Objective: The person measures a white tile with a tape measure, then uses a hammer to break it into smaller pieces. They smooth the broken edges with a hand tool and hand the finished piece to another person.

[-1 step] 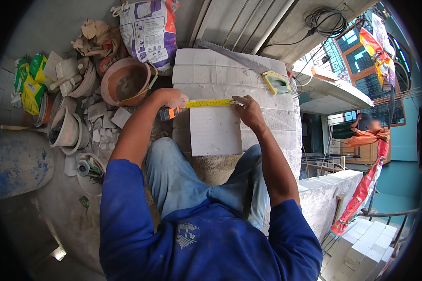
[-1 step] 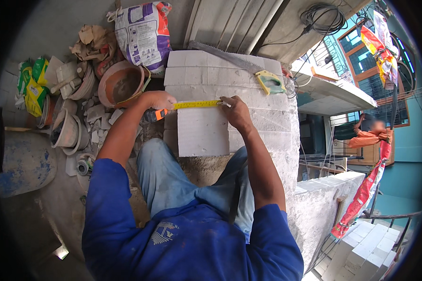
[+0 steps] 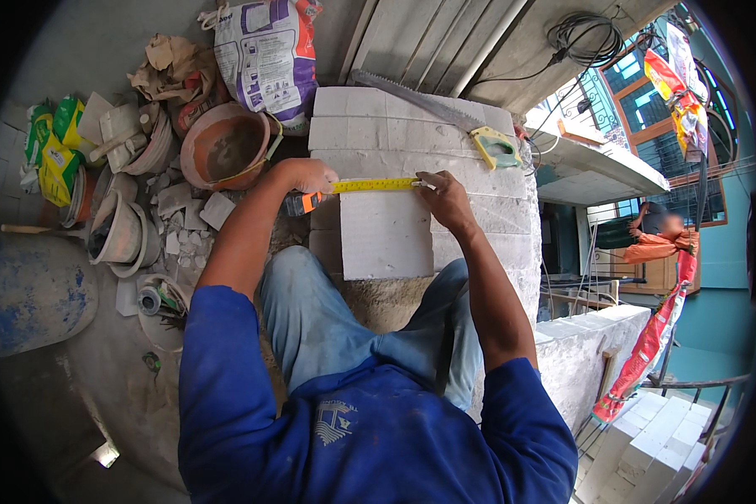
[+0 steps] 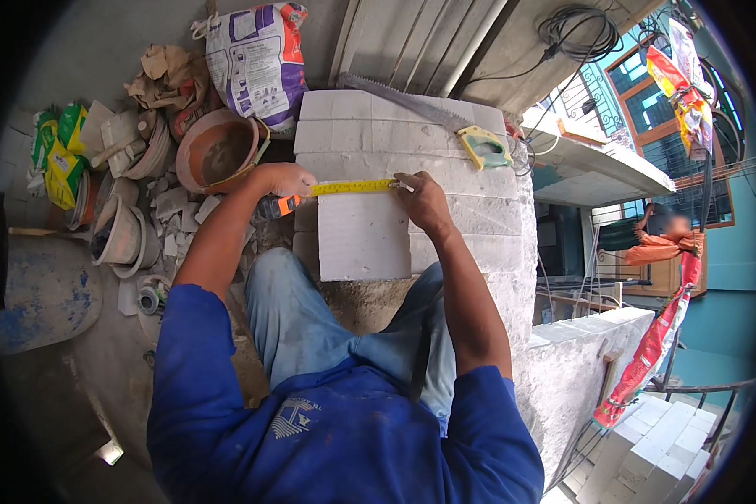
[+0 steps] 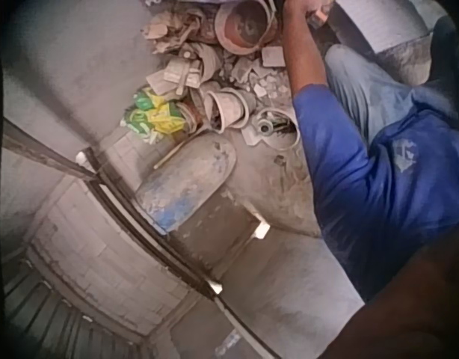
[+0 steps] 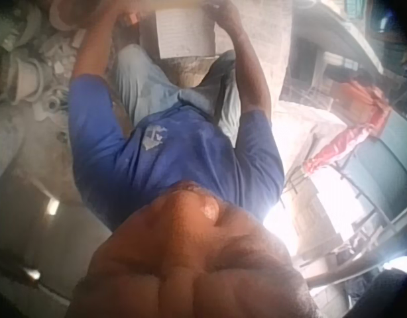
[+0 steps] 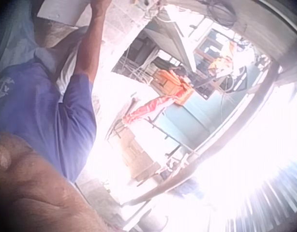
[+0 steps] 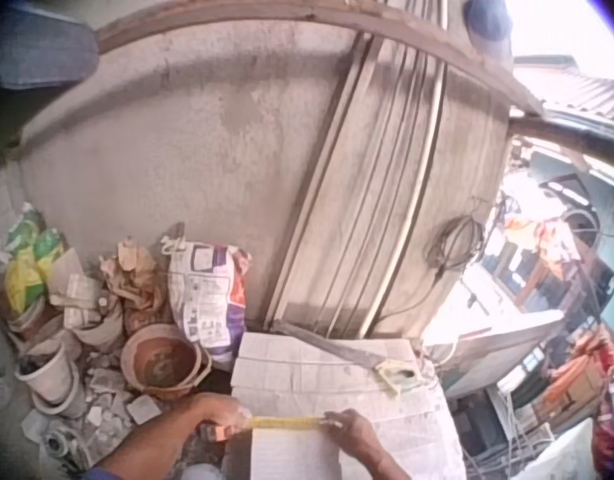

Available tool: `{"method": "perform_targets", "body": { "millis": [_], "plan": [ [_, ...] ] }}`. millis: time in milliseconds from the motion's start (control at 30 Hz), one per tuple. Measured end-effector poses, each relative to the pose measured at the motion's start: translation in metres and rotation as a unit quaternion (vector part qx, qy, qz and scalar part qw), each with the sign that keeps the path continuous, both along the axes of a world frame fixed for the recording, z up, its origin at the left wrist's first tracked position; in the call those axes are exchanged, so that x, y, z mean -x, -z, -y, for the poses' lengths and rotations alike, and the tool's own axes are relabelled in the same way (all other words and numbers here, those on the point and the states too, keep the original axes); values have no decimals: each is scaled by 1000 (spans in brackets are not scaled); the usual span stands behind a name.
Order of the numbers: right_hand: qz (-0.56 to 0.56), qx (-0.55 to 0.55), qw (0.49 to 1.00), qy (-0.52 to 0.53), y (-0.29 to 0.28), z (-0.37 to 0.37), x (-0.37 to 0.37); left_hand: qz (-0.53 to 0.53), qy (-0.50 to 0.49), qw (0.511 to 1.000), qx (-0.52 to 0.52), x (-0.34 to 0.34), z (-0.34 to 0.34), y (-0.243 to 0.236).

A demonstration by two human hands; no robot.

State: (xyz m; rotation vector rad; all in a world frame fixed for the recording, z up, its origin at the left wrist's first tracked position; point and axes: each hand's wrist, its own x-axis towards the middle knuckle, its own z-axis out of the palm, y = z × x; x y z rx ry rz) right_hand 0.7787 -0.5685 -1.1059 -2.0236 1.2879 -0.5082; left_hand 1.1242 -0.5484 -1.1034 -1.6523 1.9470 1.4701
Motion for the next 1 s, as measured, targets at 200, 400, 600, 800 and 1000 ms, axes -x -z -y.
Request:
{"method": "perform_targets", "body": {
  "millis": [200, 400, 600, 800, 1000],
  "plan": [
    [3, 36, 999, -8, 2, 11, -5, 19, 12, 1000, -3, 1, 9, -10],
    [4, 35, 999, -7, 4, 9, -7, 10, 19, 1000, -2, -1, 8, -8],
    [4, 30, 1000, -8, 5, 9, -7, -14, 3, 1000, -8, -1, 8, -7],
    [14, 16, 1000, -2, 8, 10, -3, -25, 19, 1000, 4, -1, 12, -5],
    [14, -6, 1000, 4, 6, 8, -4, -13, -2, 1000, -9, 5, 11, -12]
  ]
}}
